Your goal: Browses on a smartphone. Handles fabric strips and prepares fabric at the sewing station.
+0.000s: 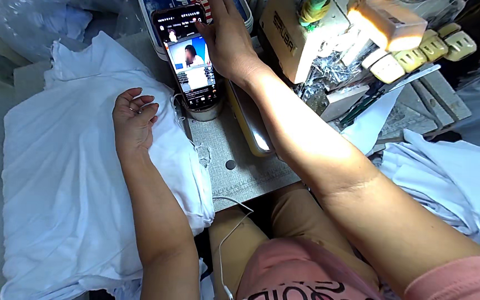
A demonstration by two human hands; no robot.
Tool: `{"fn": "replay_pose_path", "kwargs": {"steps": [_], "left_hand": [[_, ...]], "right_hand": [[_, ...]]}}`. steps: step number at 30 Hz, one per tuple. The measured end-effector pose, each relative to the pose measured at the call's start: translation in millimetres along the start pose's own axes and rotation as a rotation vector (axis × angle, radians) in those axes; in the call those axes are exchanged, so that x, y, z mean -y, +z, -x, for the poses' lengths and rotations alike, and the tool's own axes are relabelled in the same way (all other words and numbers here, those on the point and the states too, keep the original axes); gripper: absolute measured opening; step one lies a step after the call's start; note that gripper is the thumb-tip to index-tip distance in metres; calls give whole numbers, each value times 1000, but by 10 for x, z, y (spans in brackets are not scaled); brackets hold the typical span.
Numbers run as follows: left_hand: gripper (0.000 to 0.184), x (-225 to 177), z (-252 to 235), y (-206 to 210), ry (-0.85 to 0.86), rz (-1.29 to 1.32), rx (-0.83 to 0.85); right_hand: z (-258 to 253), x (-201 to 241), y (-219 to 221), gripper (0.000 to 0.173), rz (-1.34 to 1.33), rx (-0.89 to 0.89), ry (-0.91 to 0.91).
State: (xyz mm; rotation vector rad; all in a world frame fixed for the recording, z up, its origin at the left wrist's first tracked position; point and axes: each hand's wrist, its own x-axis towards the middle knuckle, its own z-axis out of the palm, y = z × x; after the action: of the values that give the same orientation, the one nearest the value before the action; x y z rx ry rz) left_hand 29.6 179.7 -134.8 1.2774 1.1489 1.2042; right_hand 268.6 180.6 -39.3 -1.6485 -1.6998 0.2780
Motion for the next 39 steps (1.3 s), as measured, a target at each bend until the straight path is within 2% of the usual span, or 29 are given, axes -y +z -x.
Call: {"fn": "replay_pose_path", "kwargs": {"steps": [6, 20, 25, 39], "left_hand": [[45, -7, 5, 11, 3, 2, 3], [41, -16, 19, 11, 29, 5, 25], [39, -23, 22, 16, 31, 6, 20], [31, -14, 7, 18, 5, 51, 3]], "right_hand": [[9, 26, -18, 34, 22, 3, 15], [2, 36, -29, 37, 33, 9, 43], [-8, 26, -20, 32, 33, -54, 58], [-9, 43, -17, 28, 42, -87, 53]]}}
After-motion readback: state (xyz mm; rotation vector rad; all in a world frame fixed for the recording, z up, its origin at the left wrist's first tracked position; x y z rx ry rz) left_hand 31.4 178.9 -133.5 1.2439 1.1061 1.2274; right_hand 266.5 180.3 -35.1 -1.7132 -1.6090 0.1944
